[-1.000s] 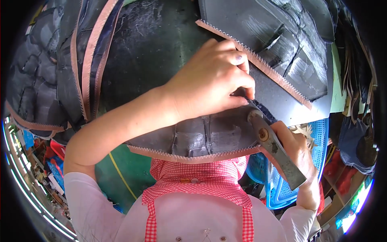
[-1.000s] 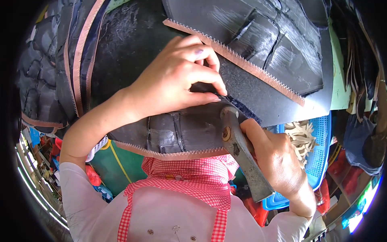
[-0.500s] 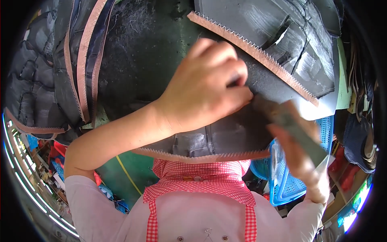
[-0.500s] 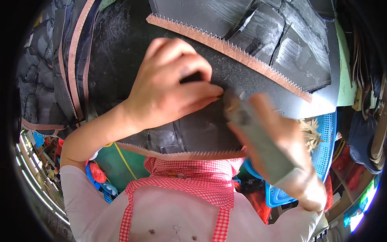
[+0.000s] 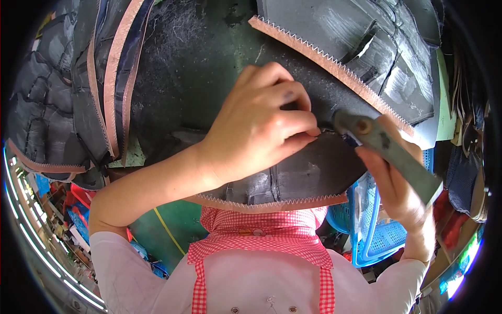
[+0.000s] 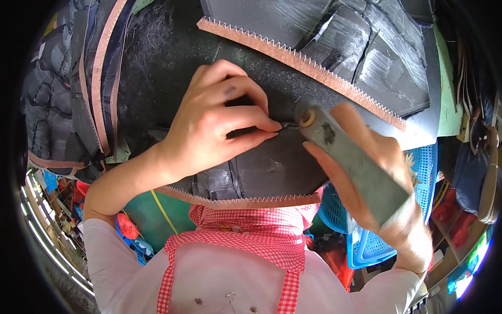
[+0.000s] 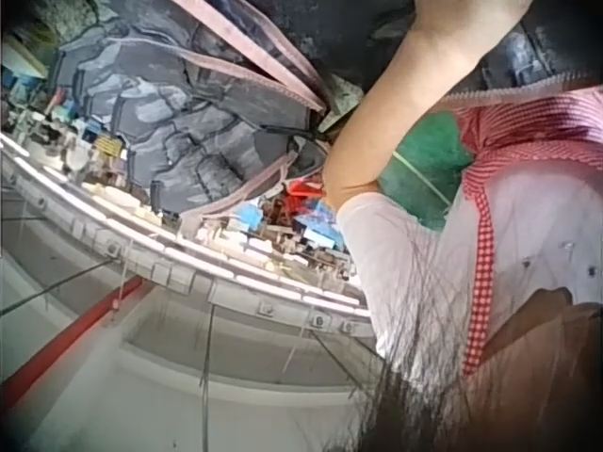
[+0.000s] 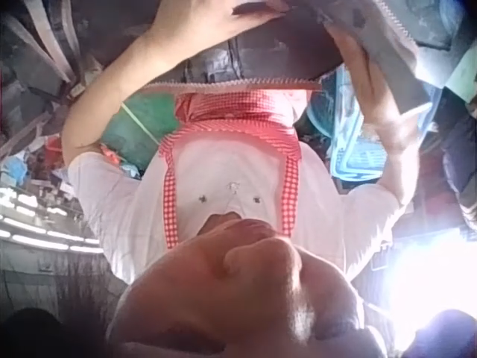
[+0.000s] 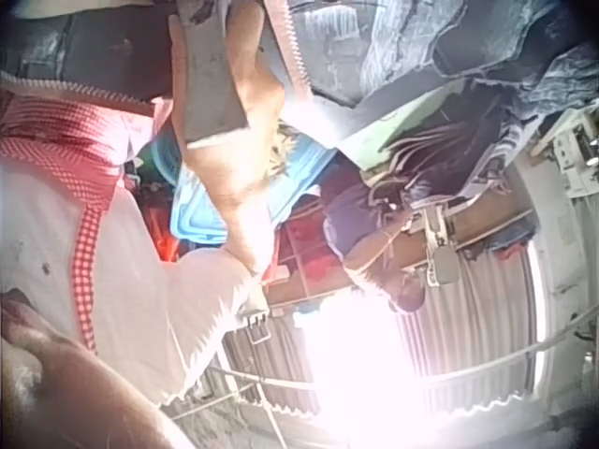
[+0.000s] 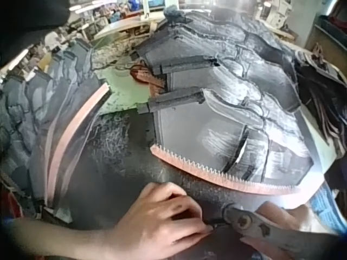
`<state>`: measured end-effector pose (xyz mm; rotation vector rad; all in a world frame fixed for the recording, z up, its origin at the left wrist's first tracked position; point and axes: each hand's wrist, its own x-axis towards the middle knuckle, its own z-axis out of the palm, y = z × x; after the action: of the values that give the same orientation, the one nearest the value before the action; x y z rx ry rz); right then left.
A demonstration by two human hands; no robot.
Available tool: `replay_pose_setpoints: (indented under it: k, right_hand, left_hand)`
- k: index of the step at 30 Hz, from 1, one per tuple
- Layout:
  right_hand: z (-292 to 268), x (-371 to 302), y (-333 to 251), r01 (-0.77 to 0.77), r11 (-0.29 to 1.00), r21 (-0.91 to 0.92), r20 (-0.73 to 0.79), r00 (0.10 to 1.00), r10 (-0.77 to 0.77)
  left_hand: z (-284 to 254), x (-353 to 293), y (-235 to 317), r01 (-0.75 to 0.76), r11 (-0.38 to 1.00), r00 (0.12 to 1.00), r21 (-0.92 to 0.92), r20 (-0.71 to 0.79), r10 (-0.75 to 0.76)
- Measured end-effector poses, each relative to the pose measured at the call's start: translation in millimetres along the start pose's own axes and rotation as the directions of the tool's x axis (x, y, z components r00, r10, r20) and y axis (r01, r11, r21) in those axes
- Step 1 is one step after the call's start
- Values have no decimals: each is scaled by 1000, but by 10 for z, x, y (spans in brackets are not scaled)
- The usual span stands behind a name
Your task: Hammering and flattening leather shoe components on a workbench in a factory setting.
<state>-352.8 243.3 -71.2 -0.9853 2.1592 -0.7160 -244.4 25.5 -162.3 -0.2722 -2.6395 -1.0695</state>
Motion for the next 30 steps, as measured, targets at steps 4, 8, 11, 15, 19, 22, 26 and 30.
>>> replay_pose_setpoints:
  k: [4, 8, 11, 15, 19, 22, 26, 30]
  right_hand:
    - [-1, 10, -68, -12, 1000, 11, -131, 991, 13]
    - [5, 46, -54, 129, 976, -175, 199, 976, -93]
    - [3, -13, 24, 53, 999, 3, 42, 998, -53]
    - [-20, 74, -5, 171, 975, -139, -30, 984, -177]
    - [-18, 130, -167, 128, 974, -189, 264, 962, -76]
    - [-23, 139, -186, 172, 972, -160, -12, 984, -176]
    - [8, 135, -307, -47, 970, -238, 345, 930, 130]
    - [15, 174, -132, 301, 912, -280, 103, 953, -283]
  left_hand:
    - [-4, 10, 42, -44, 996, 999, 81, 33, 42]
    - [-145, 3, 17, -67, 993, 996, 97, 61, 61]
    - [-168, -54, -45, 32, 999, 998, 42, 53, -34]
    - [-72, -87, -11, 19, 1000, 998, -9, 53, -19]
    - [-88, -105, 96, -135, 981, 988, 143, 90, 123]
    - [-91, -113, 79, -181, 963, 982, 199, 98, 164]
    - [-271, -8, -9, 61, 993, 991, 100, 111, -72]
    - [-300, -84, -83, -106, 994, 980, 31, 171, 100]
